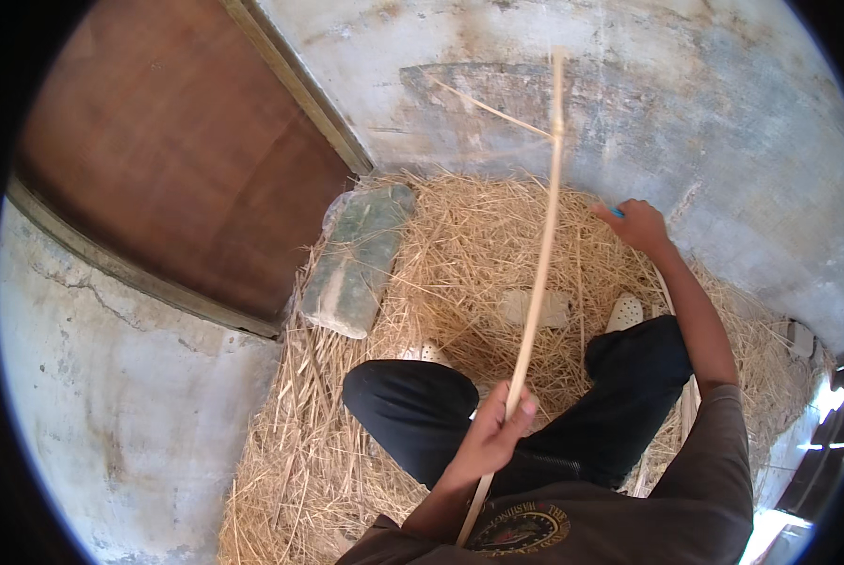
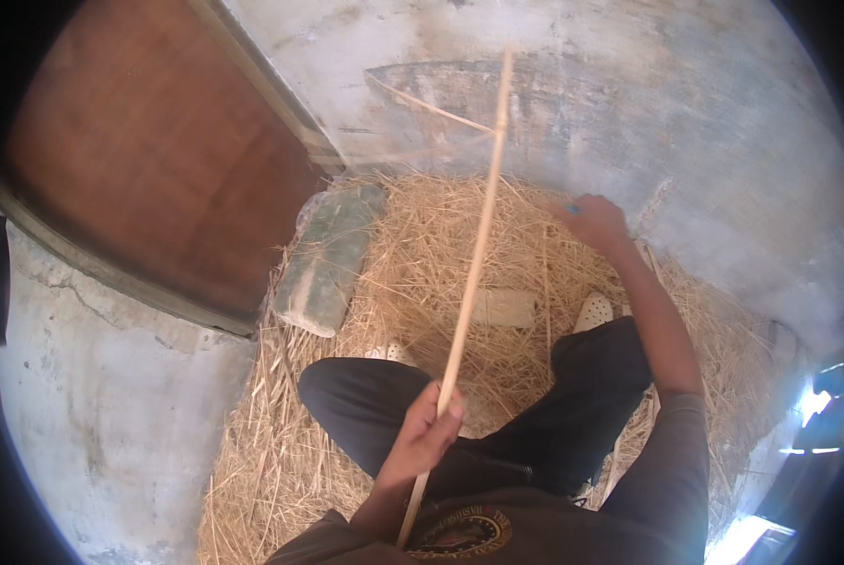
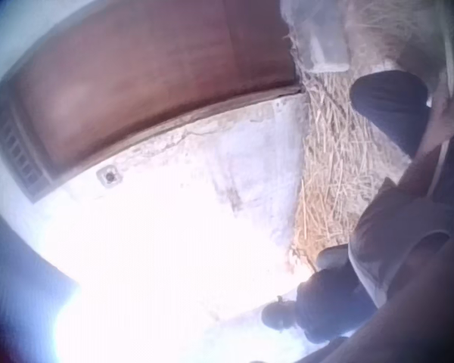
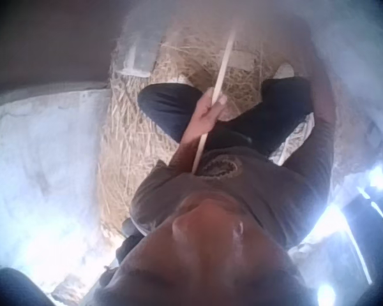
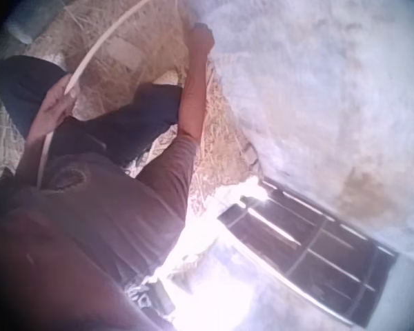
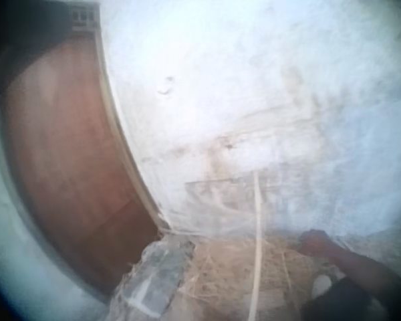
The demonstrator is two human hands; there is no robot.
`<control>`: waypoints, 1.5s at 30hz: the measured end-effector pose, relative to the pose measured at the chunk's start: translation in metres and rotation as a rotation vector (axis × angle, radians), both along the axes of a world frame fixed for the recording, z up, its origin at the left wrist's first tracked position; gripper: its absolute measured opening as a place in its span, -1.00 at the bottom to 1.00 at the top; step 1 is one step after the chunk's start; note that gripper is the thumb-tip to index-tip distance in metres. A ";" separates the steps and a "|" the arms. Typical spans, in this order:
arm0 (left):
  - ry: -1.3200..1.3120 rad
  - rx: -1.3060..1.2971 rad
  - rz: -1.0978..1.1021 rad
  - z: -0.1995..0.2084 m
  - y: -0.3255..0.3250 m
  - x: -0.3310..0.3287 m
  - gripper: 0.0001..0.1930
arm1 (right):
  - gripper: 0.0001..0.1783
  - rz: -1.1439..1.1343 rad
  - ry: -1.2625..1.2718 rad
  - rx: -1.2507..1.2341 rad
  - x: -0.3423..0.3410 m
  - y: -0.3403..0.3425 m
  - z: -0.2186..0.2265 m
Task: The person sits on a straw-covered floor and uses a blue utility knife to shave a long, thin bamboo stick. They hold the stick vertically and scrape the blade along its length to remove the outer layer, rotating the stick to work on different sides.
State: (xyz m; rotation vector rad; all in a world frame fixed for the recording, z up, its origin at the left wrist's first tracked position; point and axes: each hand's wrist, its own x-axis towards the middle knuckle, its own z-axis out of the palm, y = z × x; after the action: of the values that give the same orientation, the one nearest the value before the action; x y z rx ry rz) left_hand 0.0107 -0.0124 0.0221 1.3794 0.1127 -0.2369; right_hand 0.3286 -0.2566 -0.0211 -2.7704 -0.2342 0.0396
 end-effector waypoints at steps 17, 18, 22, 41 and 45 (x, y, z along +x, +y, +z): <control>-0.124 0.215 0.237 -0.019 -0.006 0.016 -0.74 | -0.28 0.807 -0.360 0.199 -0.138 0.094 0.020; -0.129 0.239 0.256 -0.018 -0.008 0.014 -0.72 | -0.28 0.794 -0.379 0.200 -0.136 0.094 0.017; -0.060 0.407 0.217 -0.016 -0.010 0.007 -0.65 | -0.26 0.663 -0.362 0.186 -0.114 0.094 0.019; -0.154 0.842 0.233 0.003 -0.013 0.001 -0.58 | -0.25 0.638 -0.422 0.178 -0.101 0.096 0.021; -0.188 0.820 0.243 0.001 -0.014 0.002 -0.57 | -0.26 0.643 -0.296 0.146 -0.108 0.092 0.023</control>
State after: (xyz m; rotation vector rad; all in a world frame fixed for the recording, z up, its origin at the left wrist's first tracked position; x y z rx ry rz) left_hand 0.0130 -0.0268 0.0227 2.1731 0.2349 0.1720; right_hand 0.2207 -0.1647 0.0018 -2.4316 -1.1403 -0.2162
